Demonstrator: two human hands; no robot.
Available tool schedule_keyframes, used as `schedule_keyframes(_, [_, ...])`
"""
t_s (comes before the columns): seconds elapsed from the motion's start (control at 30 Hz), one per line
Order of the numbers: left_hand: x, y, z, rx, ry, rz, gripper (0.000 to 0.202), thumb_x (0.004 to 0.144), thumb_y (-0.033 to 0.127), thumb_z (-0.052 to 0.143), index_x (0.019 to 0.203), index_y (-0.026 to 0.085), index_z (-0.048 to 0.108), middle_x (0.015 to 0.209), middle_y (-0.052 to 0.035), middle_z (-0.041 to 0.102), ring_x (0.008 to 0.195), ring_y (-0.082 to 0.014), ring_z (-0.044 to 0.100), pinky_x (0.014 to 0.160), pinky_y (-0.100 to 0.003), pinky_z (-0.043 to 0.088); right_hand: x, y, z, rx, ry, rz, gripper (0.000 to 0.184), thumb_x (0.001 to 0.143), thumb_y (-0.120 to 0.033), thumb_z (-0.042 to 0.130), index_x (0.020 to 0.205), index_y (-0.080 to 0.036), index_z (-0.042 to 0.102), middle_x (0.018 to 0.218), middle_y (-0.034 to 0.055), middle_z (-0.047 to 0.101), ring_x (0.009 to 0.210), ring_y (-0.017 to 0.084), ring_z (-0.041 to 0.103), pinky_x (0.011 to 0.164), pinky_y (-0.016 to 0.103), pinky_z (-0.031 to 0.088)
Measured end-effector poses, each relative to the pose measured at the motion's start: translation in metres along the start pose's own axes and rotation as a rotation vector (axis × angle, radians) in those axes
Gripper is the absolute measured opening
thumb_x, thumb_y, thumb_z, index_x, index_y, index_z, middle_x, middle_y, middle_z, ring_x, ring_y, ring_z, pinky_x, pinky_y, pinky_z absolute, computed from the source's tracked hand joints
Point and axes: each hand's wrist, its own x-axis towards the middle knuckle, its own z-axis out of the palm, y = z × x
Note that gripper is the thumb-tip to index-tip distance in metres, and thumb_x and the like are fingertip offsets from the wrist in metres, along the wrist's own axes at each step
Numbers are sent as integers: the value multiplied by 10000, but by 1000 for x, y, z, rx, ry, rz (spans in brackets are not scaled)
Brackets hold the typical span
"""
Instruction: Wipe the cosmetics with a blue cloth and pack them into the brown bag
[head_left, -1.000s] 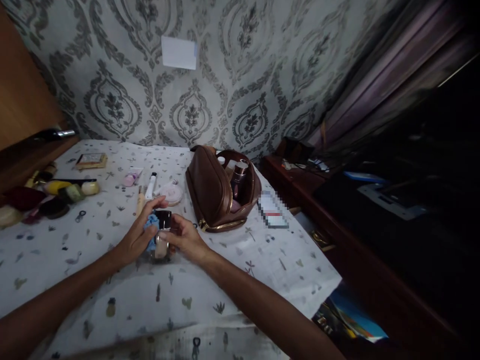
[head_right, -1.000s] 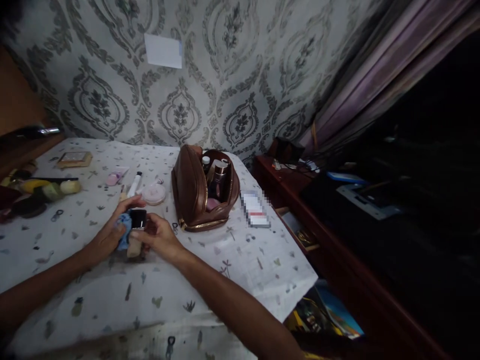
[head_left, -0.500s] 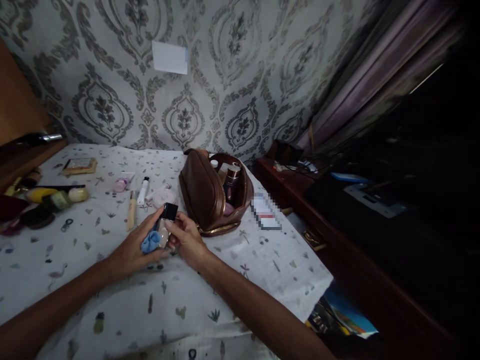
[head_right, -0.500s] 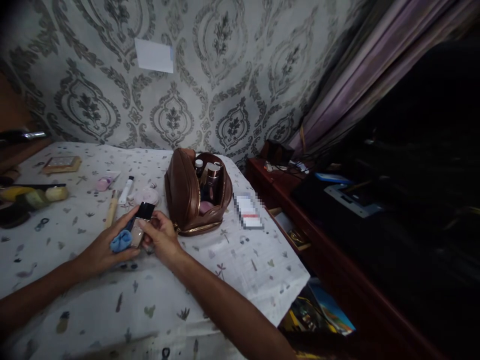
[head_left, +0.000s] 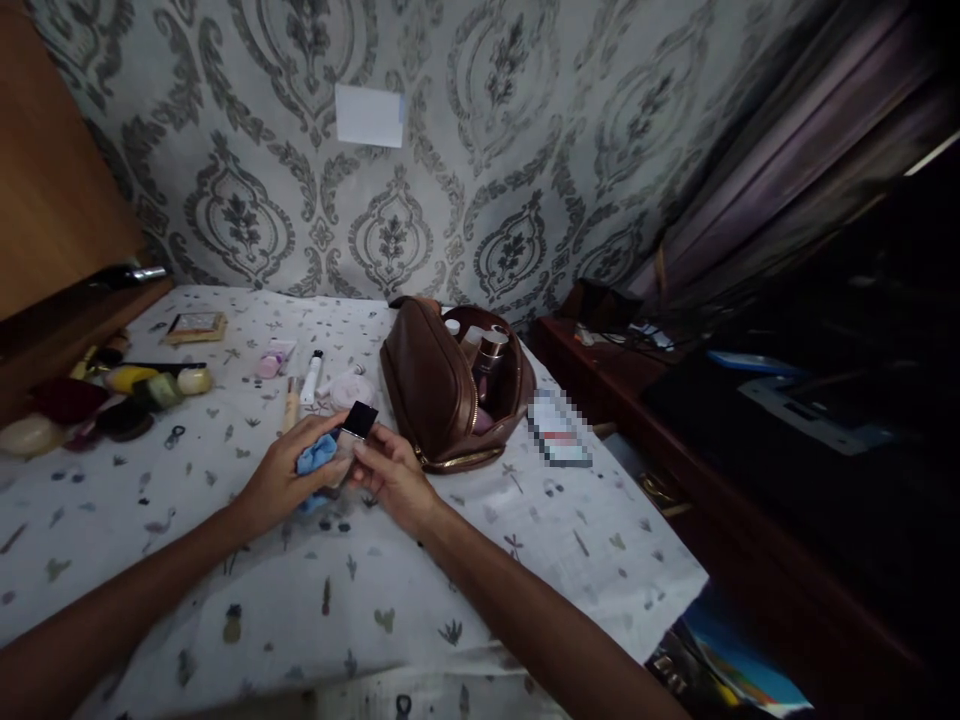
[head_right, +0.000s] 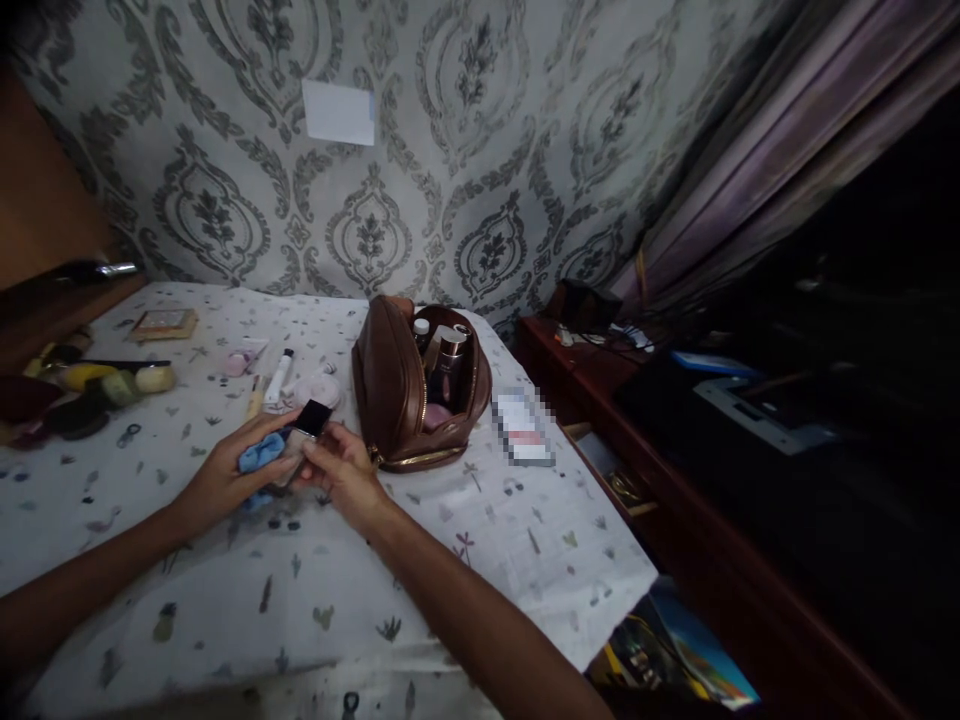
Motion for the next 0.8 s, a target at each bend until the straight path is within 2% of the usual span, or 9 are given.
schedule_keyframes(0.13, [-1,0,-1,-11,39,-4,422,932,428,557,1283,199,598,1255,-98,646,1162,-250,612,1003,-365,498,-1,0,1,-42,-14,41,452,627,-383,882,960,-174,660,645,-76,531,458,34,397,417,177,371])
schedule_keyframes(0.23, [-3,-1,-1,25,53,-9,471,947,410,523,1367,197,517,1292,-107,607,1203,-254,580,1030,-383,474,-2,3,1,-169,-58,46,436,644,-451,859,910,-168,663,592,-86,512,425,32,368,392,181,316])
schedule_keyframes(0.33, [-5,0,-1,50,13,56,483,956,380,496,1407,212,476,1291,-100,597,1202,-245,571,1037,-380,463,-4,6,2,-300,-106,59,478,624,-488,862,901,-159,653,645,-70,567,441,34,416,415,187,345])
schedule_keyframes(0.43, [-4,4,-1,101,-7,70,342,953,378,486,1222,203,605,1117,-79,655,1030,-219,629,908,-324,514,-6,8,2,-345,-142,66,513,608,-509,869,897,-160,629,691,-60,582,478,36,444,434,180,352])
schedule_keyframes(0.53, [-2,9,-4,125,41,52,255,941,390,503,1035,196,640,936,-49,662,866,-195,643,778,-284,522,-7,10,4,-357,-179,42,517,628,-558,840,884,-173,608,677,-67,545,493,39,430,429,170,346])
schedule_keyframes(0.67, [1,15,-8,90,95,57,221,928,392,529,914,201,640,828,-22,650,775,-175,631,704,-263,508,-9,9,7,-363,-218,31,530,650,-575,819,946,-195,596,688,-70,506,516,47,435,423,156,384])
schedule_keyframes(0.8, [2,16,-12,33,99,90,251,947,363,494,842,204,659,787,-26,644,737,-169,613,682,-270,502,-13,4,11,-290,-252,120,620,624,-577,835,1049,-243,533,837,-45,561,599,71,536,458,165,474])
